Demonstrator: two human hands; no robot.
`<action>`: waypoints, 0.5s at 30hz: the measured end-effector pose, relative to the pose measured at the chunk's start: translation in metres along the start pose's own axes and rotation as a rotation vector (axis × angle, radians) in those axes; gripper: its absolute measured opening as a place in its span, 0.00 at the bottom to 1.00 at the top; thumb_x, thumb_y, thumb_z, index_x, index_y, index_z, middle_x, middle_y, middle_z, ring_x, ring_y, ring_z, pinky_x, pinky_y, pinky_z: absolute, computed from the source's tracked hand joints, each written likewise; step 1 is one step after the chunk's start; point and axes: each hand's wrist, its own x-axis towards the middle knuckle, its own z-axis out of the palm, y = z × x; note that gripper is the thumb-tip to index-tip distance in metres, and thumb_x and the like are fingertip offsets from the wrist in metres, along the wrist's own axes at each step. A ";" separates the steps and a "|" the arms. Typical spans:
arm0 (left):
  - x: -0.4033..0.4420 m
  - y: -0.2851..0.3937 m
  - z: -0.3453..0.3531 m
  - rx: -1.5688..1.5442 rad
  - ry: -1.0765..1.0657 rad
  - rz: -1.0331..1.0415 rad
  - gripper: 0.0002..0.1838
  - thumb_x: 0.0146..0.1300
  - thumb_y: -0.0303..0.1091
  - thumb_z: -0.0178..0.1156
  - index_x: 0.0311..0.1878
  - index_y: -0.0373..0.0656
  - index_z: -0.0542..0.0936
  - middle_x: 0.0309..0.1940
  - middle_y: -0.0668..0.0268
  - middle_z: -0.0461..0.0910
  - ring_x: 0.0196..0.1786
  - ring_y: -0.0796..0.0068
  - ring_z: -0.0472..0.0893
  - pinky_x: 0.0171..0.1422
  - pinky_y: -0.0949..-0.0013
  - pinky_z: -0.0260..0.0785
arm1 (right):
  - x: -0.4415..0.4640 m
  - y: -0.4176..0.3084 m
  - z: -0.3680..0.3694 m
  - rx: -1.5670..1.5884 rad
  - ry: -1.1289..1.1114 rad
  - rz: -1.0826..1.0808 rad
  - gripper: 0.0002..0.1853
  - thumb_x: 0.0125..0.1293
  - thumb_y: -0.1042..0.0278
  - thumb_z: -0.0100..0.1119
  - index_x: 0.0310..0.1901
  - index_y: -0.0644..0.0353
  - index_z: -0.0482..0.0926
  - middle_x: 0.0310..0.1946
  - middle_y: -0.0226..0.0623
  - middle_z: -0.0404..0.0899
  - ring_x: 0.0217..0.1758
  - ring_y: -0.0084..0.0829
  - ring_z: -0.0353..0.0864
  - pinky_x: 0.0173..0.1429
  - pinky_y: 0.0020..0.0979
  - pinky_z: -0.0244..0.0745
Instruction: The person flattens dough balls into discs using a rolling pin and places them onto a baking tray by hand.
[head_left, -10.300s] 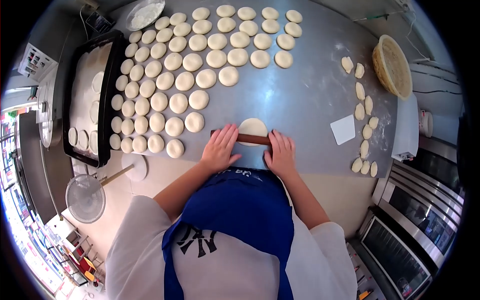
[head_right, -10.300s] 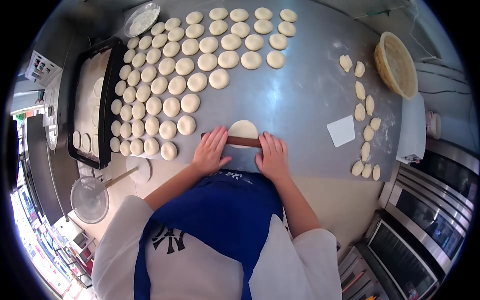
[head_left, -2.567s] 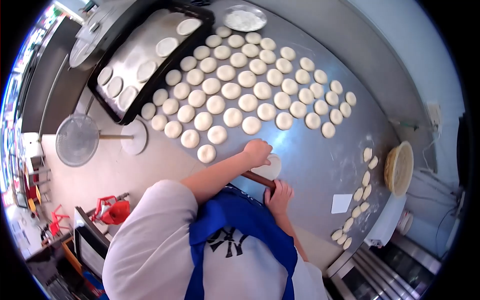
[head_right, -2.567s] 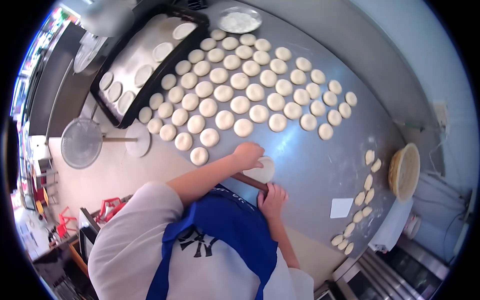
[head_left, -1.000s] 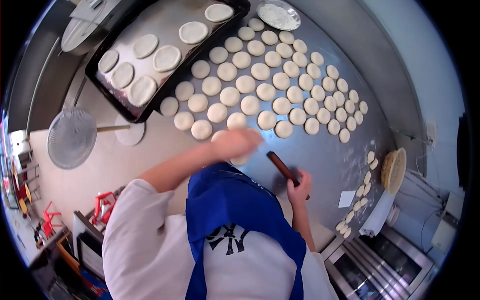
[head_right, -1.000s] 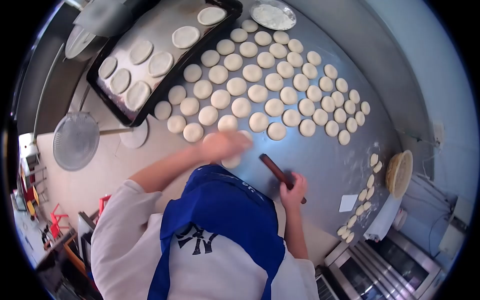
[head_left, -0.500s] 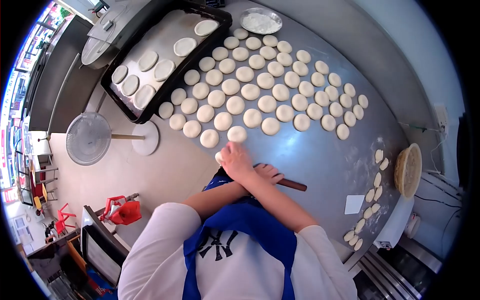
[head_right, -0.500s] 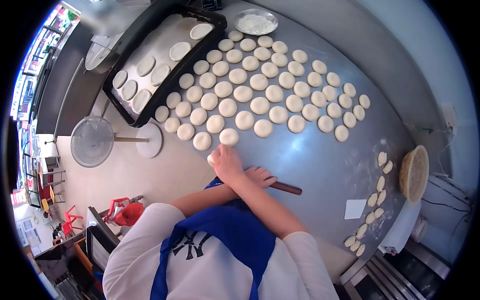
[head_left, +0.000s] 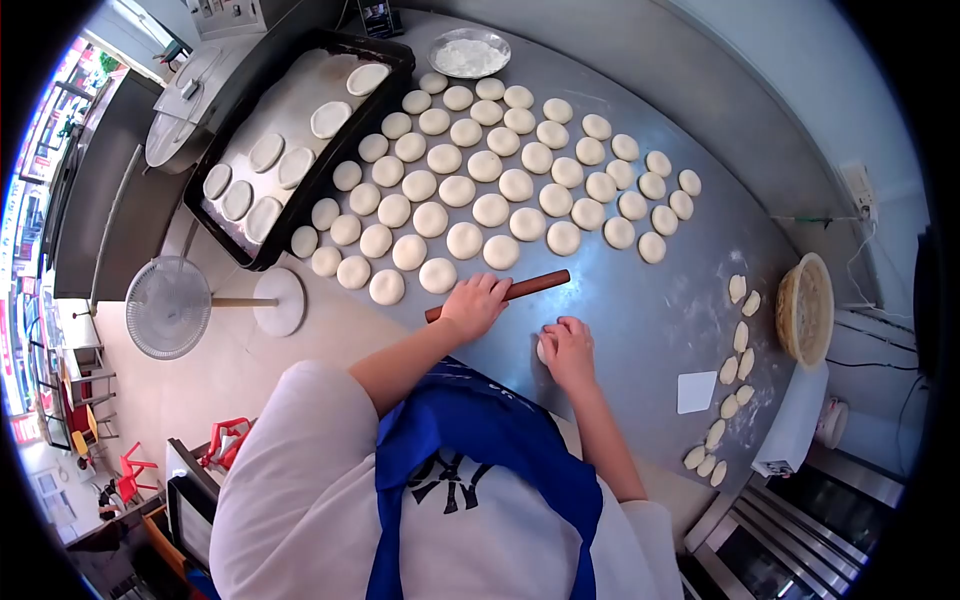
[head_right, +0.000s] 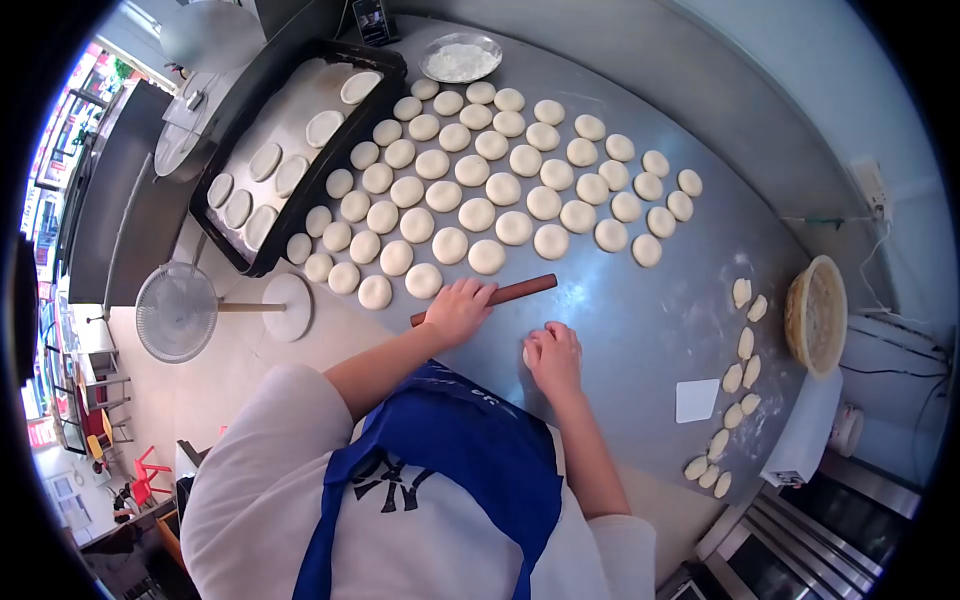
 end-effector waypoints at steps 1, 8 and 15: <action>0.001 -0.001 0.001 0.012 0.000 0.020 0.24 0.71 0.43 0.63 0.66 0.48 0.76 0.50 0.63 0.78 0.55 0.60 0.80 0.56 0.56 0.74 | 0.002 0.000 0.006 -0.080 0.174 -0.084 0.10 0.68 0.62 0.66 0.41 0.59 0.86 0.45 0.41 0.81 0.51 0.46 0.80 0.58 0.46 0.75; 0.006 0.000 0.002 0.012 -0.024 0.011 0.25 0.71 0.44 0.63 0.67 0.48 0.75 0.52 0.62 0.78 0.56 0.60 0.79 0.57 0.56 0.74 | -0.001 0.010 0.030 -0.031 0.141 -0.186 0.11 0.62 0.57 0.70 0.30 0.53 0.82 0.35 0.36 0.77 0.44 0.43 0.77 0.49 0.46 0.74; 0.003 0.002 0.001 0.004 0.002 -0.028 0.25 0.69 0.43 0.65 0.67 0.50 0.76 0.51 0.63 0.77 0.57 0.61 0.79 0.58 0.55 0.73 | -0.003 -0.009 0.014 -0.218 0.090 -0.064 0.15 0.62 0.50 0.69 0.39 0.51 0.82 0.40 0.38 0.76 0.51 0.44 0.76 0.57 0.50 0.70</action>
